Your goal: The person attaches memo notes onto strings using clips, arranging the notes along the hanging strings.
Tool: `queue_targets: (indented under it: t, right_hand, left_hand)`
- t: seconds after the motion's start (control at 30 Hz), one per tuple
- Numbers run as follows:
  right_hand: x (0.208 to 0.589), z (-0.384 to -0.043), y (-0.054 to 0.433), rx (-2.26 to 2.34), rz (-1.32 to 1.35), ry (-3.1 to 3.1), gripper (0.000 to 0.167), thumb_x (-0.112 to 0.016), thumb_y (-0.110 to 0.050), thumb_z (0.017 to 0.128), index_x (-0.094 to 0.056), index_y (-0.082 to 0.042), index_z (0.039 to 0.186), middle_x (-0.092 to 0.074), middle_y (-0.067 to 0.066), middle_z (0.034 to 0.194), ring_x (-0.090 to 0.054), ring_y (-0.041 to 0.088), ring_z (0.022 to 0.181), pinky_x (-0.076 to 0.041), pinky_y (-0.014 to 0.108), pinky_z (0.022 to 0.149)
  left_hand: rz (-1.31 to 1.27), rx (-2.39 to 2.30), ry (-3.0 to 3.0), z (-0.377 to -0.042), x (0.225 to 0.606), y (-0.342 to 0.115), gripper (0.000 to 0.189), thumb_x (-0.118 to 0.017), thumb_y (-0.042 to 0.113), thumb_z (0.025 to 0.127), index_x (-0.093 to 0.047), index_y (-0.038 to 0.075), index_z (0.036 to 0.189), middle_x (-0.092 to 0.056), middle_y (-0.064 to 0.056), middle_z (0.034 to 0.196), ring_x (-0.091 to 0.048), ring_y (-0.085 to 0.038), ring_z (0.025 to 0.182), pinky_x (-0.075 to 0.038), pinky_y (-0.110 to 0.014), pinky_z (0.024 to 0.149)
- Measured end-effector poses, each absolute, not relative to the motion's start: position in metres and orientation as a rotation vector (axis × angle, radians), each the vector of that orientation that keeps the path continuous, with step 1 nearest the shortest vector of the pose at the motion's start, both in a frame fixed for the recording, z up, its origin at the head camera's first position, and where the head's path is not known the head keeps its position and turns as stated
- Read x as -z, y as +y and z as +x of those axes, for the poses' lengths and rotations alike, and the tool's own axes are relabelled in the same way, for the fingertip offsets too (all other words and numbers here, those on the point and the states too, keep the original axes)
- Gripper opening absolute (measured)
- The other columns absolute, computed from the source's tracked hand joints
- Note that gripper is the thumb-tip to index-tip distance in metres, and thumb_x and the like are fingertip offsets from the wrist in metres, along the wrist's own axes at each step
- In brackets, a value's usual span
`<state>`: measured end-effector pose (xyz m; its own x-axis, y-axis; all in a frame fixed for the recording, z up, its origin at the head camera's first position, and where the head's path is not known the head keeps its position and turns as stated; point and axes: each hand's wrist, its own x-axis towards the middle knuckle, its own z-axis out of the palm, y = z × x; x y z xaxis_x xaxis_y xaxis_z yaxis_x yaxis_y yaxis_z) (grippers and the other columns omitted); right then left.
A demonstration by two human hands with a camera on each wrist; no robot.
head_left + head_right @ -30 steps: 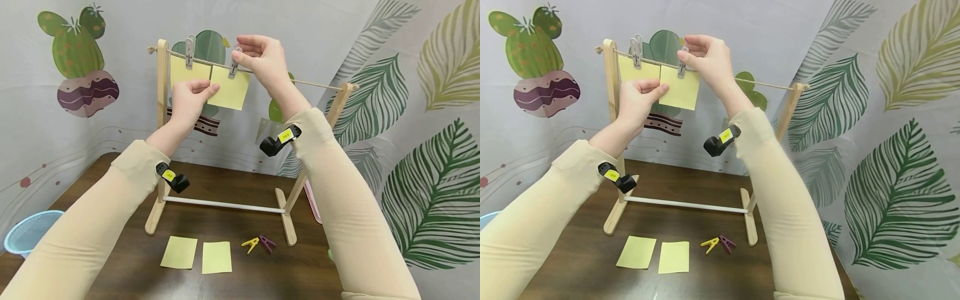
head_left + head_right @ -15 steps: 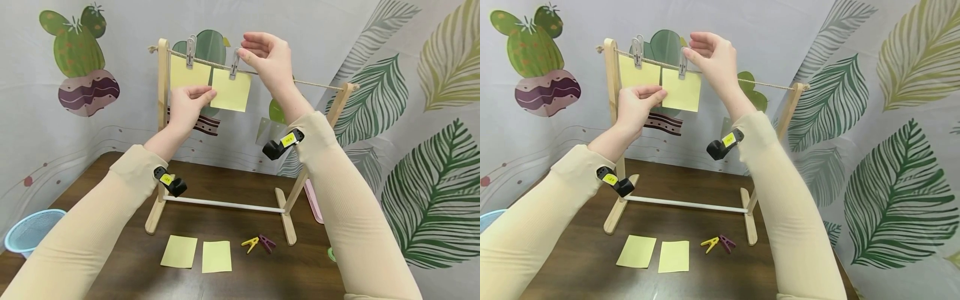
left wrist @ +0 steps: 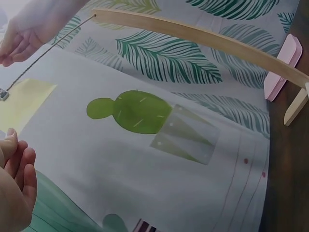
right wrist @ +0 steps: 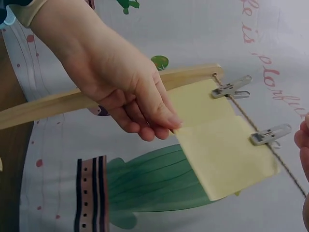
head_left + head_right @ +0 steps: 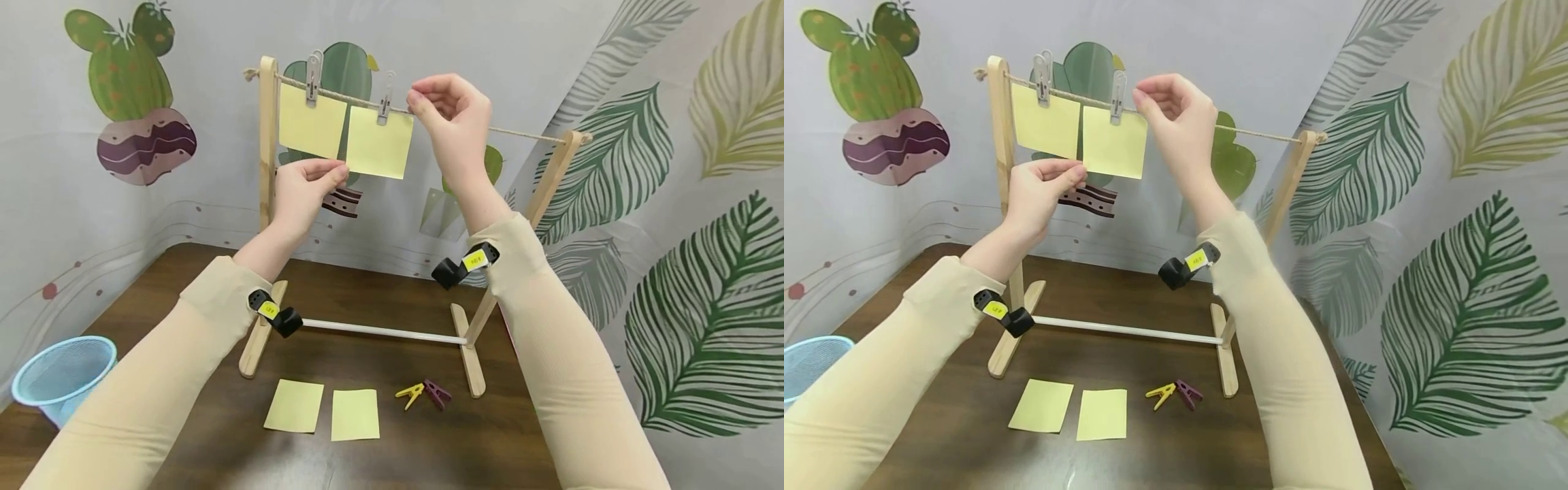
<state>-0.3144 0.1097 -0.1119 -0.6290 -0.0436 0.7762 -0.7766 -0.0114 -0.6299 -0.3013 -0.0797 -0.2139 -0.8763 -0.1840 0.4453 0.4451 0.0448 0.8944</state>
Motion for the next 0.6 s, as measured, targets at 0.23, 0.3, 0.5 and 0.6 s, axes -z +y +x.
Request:
queue_targets:
  t: [0.23, 0.3, 0.5, 0.6]
  right_hand:
    - [0.144, -0.312, 0.124, -1.605, 0.876, -1.664, 0.003, -0.067, 0.004, 0.087, -0.07, 0.002, 0.086, -0.069, -0.011, 0.074, -0.066, 0.007, 0.069, -0.054, 0.023, 0.07]
    - [0.154, -0.31, 0.129, -1.634, 0.864, -1.657, 0.007, -0.068, 0.003, 0.087, -0.07, -0.004, 0.084, -0.07, -0.009, 0.074, -0.066, 0.007, 0.069, -0.054, 0.023, 0.07]
    - [0.195, -0.307, 0.142, -1.631, 0.854, -1.72, 0.005, -0.069, 0.001, 0.085, -0.07, 0.004, 0.089, -0.073, 0.007, 0.08, -0.067, 0.007, 0.07, -0.055, 0.023, 0.069]
    - [0.217, -0.307, 0.149, -1.646, 0.822, -1.764, 0.008, -0.07, 0.001, 0.085, -0.069, 0.006, 0.09, -0.074, 0.007, 0.081, -0.067, 0.005, 0.071, -0.056, 0.022, 0.07]
  left_hand:
    - [-0.279, 1.883, -1.914, -0.296, 0.236, -0.077, 0.029, -0.073, 0.021, 0.089, -0.073, -0.002, 0.108, -0.072, 0.012, 0.077, -0.068, -0.005, 0.076, -0.052, -0.019, 0.075]
    - [-0.3, 1.899, -1.911, -0.294, 0.244, -0.077, 0.028, -0.072, 0.019, 0.09, -0.072, -0.003, 0.107, -0.072, 0.011, 0.076, -0.068, -0.006, 0.074, -0.052, -0.02, 0.074]
    - [-0.312, 1.934, -1.968, -0.291, 0.273, -0.081, 0.032, -0.07, 0.02, 0.092, -0.07, -0.006, 0.11, -0.068, 0.02, 0.072, -0.065, -0.002, 0.074, -0.051, -0.02, 0.075]
    - [-0.293, 1.947, -1.996, -0.29, 0.288, -0.084, 0.034, -0.07, 0.021, 0.092, -0.069, -0.008, 0.111, -0.067, 0.021, 0.073, -0.065, 0.0, 0.075, -0.052, -0.02, 0.077]
